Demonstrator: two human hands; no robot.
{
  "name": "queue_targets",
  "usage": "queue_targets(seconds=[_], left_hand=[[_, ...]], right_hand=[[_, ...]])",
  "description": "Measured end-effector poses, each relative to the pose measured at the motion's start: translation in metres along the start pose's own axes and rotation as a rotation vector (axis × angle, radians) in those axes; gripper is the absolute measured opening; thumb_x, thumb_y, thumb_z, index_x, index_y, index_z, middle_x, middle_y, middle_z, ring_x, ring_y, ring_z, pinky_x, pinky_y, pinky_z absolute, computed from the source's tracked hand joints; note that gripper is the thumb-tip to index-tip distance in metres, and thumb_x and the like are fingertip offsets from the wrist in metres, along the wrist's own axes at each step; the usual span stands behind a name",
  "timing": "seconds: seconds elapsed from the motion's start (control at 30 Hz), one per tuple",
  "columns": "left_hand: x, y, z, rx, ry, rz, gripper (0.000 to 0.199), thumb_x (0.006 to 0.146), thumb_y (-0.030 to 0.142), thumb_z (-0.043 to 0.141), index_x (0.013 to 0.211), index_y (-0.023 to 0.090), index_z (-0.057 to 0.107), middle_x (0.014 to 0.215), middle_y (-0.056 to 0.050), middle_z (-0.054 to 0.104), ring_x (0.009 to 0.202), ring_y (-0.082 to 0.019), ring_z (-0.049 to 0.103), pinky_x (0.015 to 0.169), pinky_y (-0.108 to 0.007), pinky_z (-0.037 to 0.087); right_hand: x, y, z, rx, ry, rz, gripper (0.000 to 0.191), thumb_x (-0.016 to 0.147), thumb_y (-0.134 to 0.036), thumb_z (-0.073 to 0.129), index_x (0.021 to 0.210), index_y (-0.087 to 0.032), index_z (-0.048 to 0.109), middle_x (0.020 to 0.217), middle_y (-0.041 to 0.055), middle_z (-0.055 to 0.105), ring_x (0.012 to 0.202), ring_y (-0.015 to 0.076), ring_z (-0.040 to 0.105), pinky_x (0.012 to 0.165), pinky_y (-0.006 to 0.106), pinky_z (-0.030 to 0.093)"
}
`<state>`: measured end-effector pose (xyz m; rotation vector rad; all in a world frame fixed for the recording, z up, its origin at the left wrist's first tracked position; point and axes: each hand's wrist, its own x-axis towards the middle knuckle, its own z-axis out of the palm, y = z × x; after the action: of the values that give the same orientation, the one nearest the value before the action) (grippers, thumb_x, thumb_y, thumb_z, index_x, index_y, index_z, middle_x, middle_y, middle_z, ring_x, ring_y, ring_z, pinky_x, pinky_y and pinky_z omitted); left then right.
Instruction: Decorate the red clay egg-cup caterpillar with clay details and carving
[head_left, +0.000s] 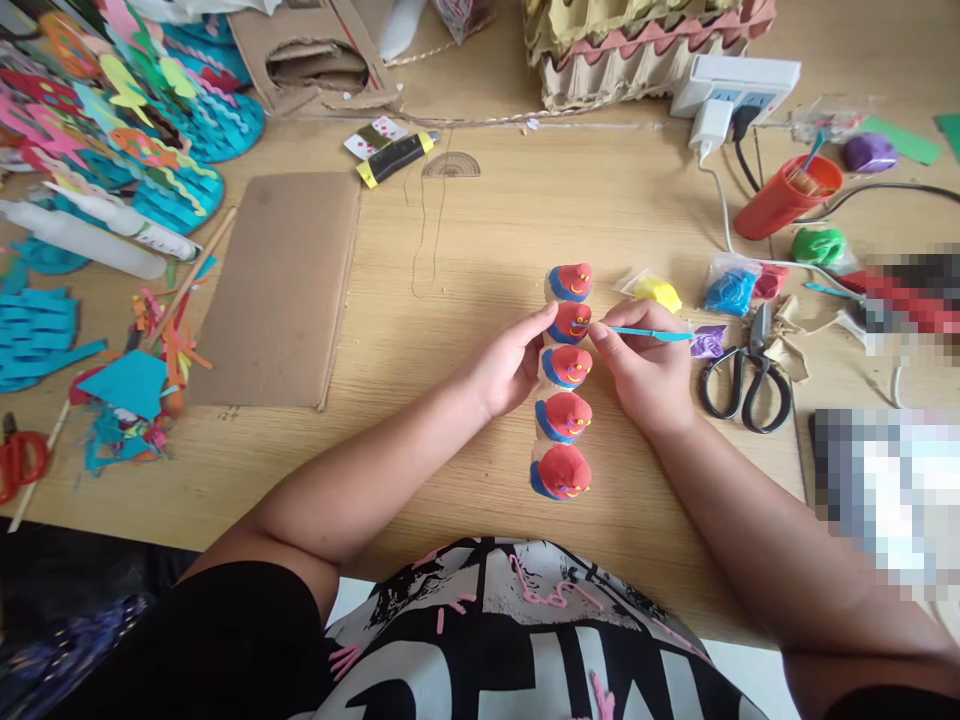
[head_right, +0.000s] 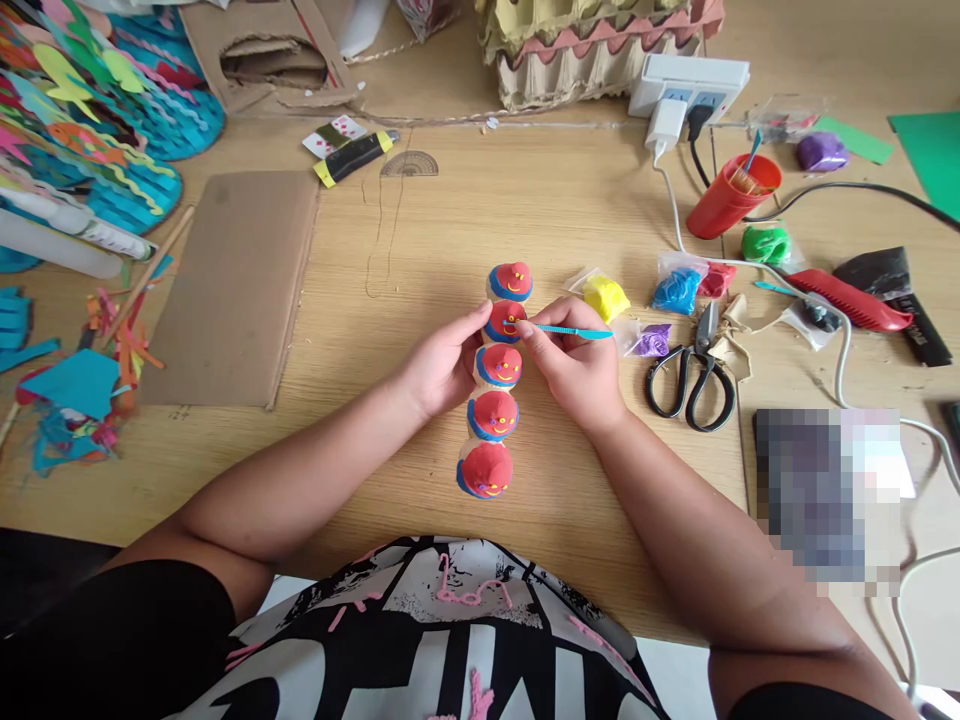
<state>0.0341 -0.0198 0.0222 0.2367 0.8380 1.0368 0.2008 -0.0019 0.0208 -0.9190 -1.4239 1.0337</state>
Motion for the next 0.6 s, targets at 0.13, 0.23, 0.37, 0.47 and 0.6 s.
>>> queue_targets(seconds=[0.13, 0.23, 0.37, 0.47, 0.6], left_hand=[[-0.001, 0.0007, 0.0021, 0.009, 0.008, -0.002, 0.024, 0.102, 0.037, 0.073, 0.109, 0.016, 0.08, 0.105, -0.007, 0.085, 0.096, -0.019, 0.08, 0.09, -0.028, 0.059], [-0.0016, 0.0006, 0.0028, 0.023, -0.006, 0.013, 0.024, 0.103, 0.037, 0.073, 0.106, 0.015, 0.08, 0.105, -0.008, 0.085, 0.096, -0.02, 0.08, 0.089, -0.029, 0.059], [-0.0012, 0.0005, 0.0021, 0.029, -0.007, 0.007, 0.026, 0.102, 0.039, 0.074, 0.107, 0.015, 0.081, 0.105, -0.008, 0.085, 0.095, -0.02, 0.08, 0.089, -0.029, 0.059], [-0.0011, 0.0007, 0.0023, 0.023, 0.0, -0.005, 0.027, 0.102, 0.04, 0.074, 0.109, 0.015, 0.081, 0.105, -0.008, 0.085, 0.094, -0.019, 0.08, 0.09, -0.03, 0.06], [-0.0018, 0.0011, 0.0035, 0.031, -0.003, 0.011, 0.027, 0.103, 0.04, 0.073, 0.108, 0.015, 0.081, 0.106, -0.008, 0.085, 0.099, -0.02, 0.081, 0.091, -0.029, 0.06]], right_hand=[[-0.0006, 0.0007, 0.0004, 0.004, 0.005, 0.002, 0.048, 0.085, -0.062, 0.089, 0.074, -0.024, 0.063, 0.068, -0.0036, 0.061, 0.059, 0.0103, 0.049, 0.053, 0.028, 0.039], [-0.0005, 0.0009, 0.0002, -0.009, -0.001, 0.006, 0.048, 0.086, -0.063, 0.088, 0.075, -0.024, 0.062, 0.068, -0.0037, 0.06, 0.058, 0.01, 0.048, 0.053, 0.028, 0.039], [-0.0008, 0.0004, -0.0001, -0.027, 0.004, -0.005, 0.049, 0.086, -0.063, 0.087, 0.075, -0.023, 0.062, 0.068, -0.0033, 0.06, 0.059, 0.0104, 0.049, 0.052, 0.028, 0.039], [-0.0014, 0.0, -0.0002, -0.052, 0.01, -0.008, 0.049, 0.086, -0.065, 0.087, 0.075, -0.024, 0.062, 0.068, -0.0032, 0.06, 0.059, 0.0107, 0.049, 0.053, 0.028, 0.039], [-0.0016, -0.0004, -0.0003, -0.055, 0.013, -0.002, 0.049, 0.086, -0.065, 0.086, 0.075, -0.023, 0.062, 0.067, -0.0035, 0.059, 0.058, 0.0104, 0.047, 0.052, 0.028, 0.037]])
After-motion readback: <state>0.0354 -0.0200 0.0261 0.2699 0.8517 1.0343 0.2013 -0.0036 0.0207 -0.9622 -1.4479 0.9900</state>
